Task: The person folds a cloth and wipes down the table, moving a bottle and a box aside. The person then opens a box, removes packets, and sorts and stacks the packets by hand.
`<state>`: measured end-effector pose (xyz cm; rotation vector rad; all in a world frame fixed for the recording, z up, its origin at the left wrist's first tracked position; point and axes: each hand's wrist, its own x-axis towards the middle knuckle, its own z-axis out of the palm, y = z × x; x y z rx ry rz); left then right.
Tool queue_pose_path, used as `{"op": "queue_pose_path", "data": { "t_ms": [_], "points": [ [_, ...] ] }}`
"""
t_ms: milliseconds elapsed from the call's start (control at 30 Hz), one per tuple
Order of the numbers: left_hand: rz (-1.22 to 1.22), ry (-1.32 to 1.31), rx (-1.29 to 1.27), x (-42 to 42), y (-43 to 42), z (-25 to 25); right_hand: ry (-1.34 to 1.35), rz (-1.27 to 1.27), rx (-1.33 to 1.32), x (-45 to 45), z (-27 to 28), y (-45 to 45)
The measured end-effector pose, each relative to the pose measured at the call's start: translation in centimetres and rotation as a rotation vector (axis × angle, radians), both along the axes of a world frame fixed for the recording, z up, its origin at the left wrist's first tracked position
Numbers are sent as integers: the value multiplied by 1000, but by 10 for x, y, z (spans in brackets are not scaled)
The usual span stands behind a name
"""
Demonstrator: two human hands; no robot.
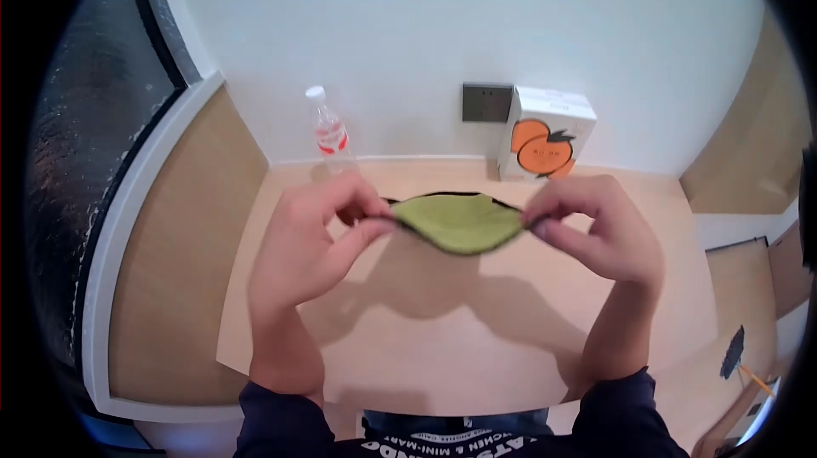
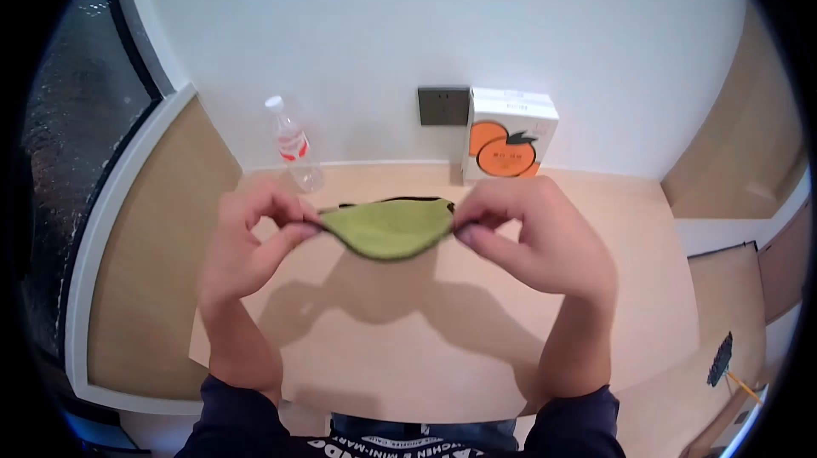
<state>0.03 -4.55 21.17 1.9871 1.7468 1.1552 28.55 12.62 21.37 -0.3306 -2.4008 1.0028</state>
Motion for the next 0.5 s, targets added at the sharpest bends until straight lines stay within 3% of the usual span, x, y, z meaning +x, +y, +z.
{"op": "queue_pose_path", "data": {
  "t_ms": [33, 67, 167, 300, 500],
  "points": [
    [-68, 162, -118, -5, -7, 2, -162, 99, 85, 10, 4, 0],
    [-245, 174, -195, -12, -9, -1, -219, 200, 87, 14, 0, 1],
    [-472, 220, -467, -7, -5, -7, -428, 368, 44, 16, -2, -1],
    [-583, 170, -554, -5, 2, -8, -487, 414, 45, 10, -4, -1],
    [-390, 120, -488, -9, 6, -13, -492, 315, 30, 6, -5, 2]
  ]
}}
